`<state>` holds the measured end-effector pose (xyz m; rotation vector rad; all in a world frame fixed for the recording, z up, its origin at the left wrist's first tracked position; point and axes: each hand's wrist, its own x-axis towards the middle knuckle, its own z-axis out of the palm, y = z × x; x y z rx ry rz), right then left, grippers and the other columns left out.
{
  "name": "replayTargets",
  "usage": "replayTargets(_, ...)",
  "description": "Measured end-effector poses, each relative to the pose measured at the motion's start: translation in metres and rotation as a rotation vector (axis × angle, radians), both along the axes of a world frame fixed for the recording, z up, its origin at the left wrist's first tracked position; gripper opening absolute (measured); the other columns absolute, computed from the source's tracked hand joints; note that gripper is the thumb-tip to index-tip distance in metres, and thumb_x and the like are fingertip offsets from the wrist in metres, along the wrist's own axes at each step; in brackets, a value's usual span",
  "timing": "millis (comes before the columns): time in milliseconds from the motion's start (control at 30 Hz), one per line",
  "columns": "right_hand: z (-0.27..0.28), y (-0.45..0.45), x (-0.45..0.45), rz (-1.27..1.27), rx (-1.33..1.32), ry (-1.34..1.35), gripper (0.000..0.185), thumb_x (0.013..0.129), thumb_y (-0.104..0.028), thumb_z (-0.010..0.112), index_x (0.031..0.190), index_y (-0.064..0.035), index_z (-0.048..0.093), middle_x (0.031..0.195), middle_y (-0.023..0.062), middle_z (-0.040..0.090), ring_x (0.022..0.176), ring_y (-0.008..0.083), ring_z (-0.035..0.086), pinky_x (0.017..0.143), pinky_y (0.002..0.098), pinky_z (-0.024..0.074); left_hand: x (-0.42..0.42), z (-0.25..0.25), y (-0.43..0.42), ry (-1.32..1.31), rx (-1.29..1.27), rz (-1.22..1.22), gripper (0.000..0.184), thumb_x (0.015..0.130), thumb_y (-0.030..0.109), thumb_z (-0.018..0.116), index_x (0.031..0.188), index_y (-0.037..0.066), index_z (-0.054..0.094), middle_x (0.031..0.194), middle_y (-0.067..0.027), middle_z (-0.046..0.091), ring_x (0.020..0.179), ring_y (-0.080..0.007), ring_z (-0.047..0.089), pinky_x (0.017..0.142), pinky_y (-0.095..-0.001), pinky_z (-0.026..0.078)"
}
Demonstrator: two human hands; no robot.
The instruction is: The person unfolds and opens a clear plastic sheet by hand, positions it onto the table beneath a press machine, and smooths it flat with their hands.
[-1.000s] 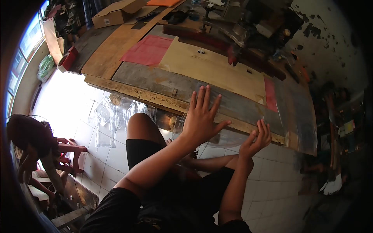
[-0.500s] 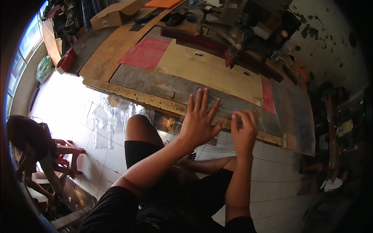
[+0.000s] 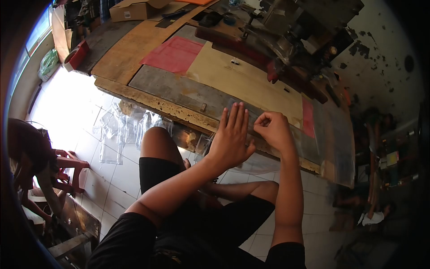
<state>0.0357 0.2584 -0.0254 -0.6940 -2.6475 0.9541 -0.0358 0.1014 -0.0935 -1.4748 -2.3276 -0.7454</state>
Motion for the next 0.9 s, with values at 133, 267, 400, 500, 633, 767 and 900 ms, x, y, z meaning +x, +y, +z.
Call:
replayTargets(133, 0.005, 0.016, 0.013, -0.035, 0.004, -0.105, 0.016, 0.075, -0.011, 0.082, 0.084, 0.0006, 0.075, 0.073, 0.0094, 0.073, 0.069, 0.0154, 0.070, 0.067, 0.0304, 0.0547, -0.001, 0.001, -0.001, -0.032, 0.003, -0.010, 0.083, 0.094, 0.044, 0.051, 0.151, -0.015, 0.040, 0.162, -0.0342, 0.034, 0.156, -0.0429, 0.027, 0.128, -0.0558, 0.018)
replayTargets(267, 0.001, 0.035, 0.039, -0.036, -0.056, -0.105, 0.014, 0.080, -0.011, 0.082, 0.086, 0.0008, 0.075, 0.074, 0.0055, 0.072, 0.066, 0.0112, 0.065, 0.064, 0.0283, 0.0516, -0.001, 0.000, -0.001, -0.064, 0.002, -0.017, 0.083, 0.095, 0.044, 0.052, 0.152, -0.015, 0.038, 0.164, -0.0327, 0.032, 0.157, -0.0420, 0.026, 0.128, -0.0561, 0.017)
replayTargets(400, 0.003, 0.037, 0.056, -0.047, -0.105, -0.139, 0.010, 0.088, -0.007, 0.080, 0.089, 0.0001, 0.074, 0.077, 0.0013, 0.071, 0.069, 0.0057, 0.060, 0.064, 0.0244, 0.0485, 0.000, 0.000, 0.001, -0.060, -0.011, -0.004, 0.083, 0.095, 0.044, 0.052, 0.153, -0.013, 0.038, 0.164, -0.0319, 0.032, 0.157, -0.0411, 0.026, 0.128, -0.0559, 0.017)
replayTargets(500, 0.003, 0.040, 0.065, -0.040, -0.099, -0.121, 0.009, 0.088, -0.006, 0.080, 0.089, -0.0002, 0.073, 0.078, 0.0010, 0.071, 0.068, 0.0051, 0.060, 0.064, 0.0238, 0.0478, -0.001, 0.001, -0.001, -0.031, -0.023, -0.003, 0.082, 0.096, 0.044, 0.051, 0.153, -0.013, 0.038, 0.164, -0.0319, 0.032, 0.157, -0.0408, 0.025, 0.128, -0.0560, 0.016)
replayTargets(633, 0.003, 0.053, 0.080, -0.031, -0.115, -0.121, 0.009, 0.089, -0.005, 0.080, 0.088, -0.0001, 0.073, 0.078, 0.0009, 0.070, 0.069, 0.0048, 0.060, 0.063, 0.0233, 0.0471, -0.002, 0.000, -0.001, -0.039, -0.017, -0.010, 0.082, 0.096, 0.044, 0.051, 0.154, -0.013, 0.038, 0.164, -0.0319, 0.032, 0.157, -0.0413, 0.025, 0.128, -0.0563, 0.016)
replayTargets(767, 0.001, 0.066, 0.101, -0.047, -0.107, -0.111, 0.009, 0.088, -0.005, 0.080, 0.087, 0.0003, 0.073, 0.075, 0.0003, 0.068, 0.066, 0.0054, 0.057, 0.062, 0.0246, 0.0463, -0.002, -0.001, -0.001, -0.045, -0.012, -0.017, 0.081, 0.097, 0.044, 0.050, 0.154, -0.013, 0.038, 0.164, -0.0316, 0.032, 0.157, -0.0417, 0.025, 0.128, -0.0562, 0.017)
replayTargets(900, 0.009, 0.069, 0.119, -0.123, -0.103, -0.142, 0.009, 0.087, -0.006, 0.080, 0.087, 0.0000, 0.073, 0.072, -0.0004, 0.066, 0.065, 0.0057, 0.055, 0.060, 0.0252, 0.0454, -0.002, 0.000, -0.001, -0.027, -0.025, -0.009, 0.081, 0.097, 0.044, 0.051, 0.153, -0.013, 0.039, 0.164, -0.0315, 0.032, 0.157, -0.0416, 0.025, 0.128, -0.0562, 0.017)
